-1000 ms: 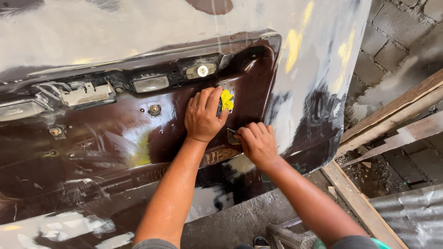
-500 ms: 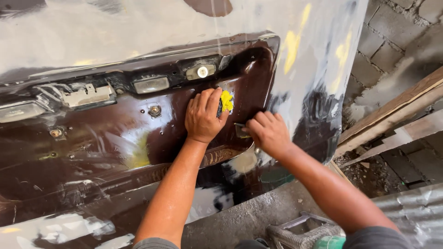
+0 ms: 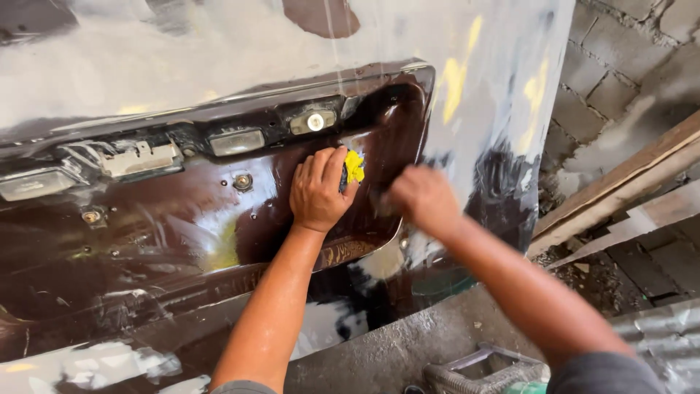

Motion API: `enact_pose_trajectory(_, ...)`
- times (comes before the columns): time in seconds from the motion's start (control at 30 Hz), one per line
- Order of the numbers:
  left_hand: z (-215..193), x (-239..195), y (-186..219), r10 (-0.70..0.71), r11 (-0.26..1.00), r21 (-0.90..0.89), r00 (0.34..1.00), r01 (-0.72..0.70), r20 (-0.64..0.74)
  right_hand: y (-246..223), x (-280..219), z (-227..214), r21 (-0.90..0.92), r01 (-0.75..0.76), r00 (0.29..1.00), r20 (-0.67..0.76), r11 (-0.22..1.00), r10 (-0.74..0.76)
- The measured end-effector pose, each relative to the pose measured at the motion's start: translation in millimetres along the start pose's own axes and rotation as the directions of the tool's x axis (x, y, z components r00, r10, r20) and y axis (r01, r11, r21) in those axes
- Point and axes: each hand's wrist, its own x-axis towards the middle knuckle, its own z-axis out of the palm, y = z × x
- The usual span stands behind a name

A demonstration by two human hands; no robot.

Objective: The person sands a brown car bumper with a sanding block and wipes the surface with a yellow cloth. They dip the cloth into a green bucket of water and continue sanding and wiping the bumper.

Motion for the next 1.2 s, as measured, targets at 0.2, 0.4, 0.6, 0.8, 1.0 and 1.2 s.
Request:
enact_pose_trajectory(0.2,2.2,-0.8,1.4,0.012,1.0,-0.007,1.0,-0.012,-0.026,62.1,84.3,-51.1,-0.156,-0.087,0.964,-0.262,0.984,0.044)
enact_pose_trajectory(0.4,4.2,7.7,8.3,-0.011,0.999,0.035,1.0,0.012,-0.005,5.3,2.4,-3.1,0.071,-0.001,0.997,-0.072,0.997,0.006)
enact_pose_trajectory(0.6,3.1,2.0,3.6,0.0,0.997,0.071,1.0,0.0,-0.013,72.6,97.6,-62.6,-0.175,-0.009,0.961,-0.274,0.984,-0.04)
enact_pose_trajectory(0.8,5.6,-0.7,9.7,-0.022,0.998,0.053,1.0,0.023,-0.006,-3.5,-4.6,5.7,0.129,-0.026,1.0,-0.009,0.991,0.027)
enact_pose_trajectory(1.0,7.4,-5.3,9.0,-0.02,0.998,0.057,1.0,0.02,-0.011,51.6,60.4,-34.3,-0.101,0.016,0.985,-0.169,0.995,-0.033)
enact_pose_trajectory(1.2,5.0,3.4,1.7,-0.006,0.999,0.044,0.999,0.008,-0.036,30.2,19.3,-5.0,-0.055,-0.081,0.984,-0.166,0.995,0.071)
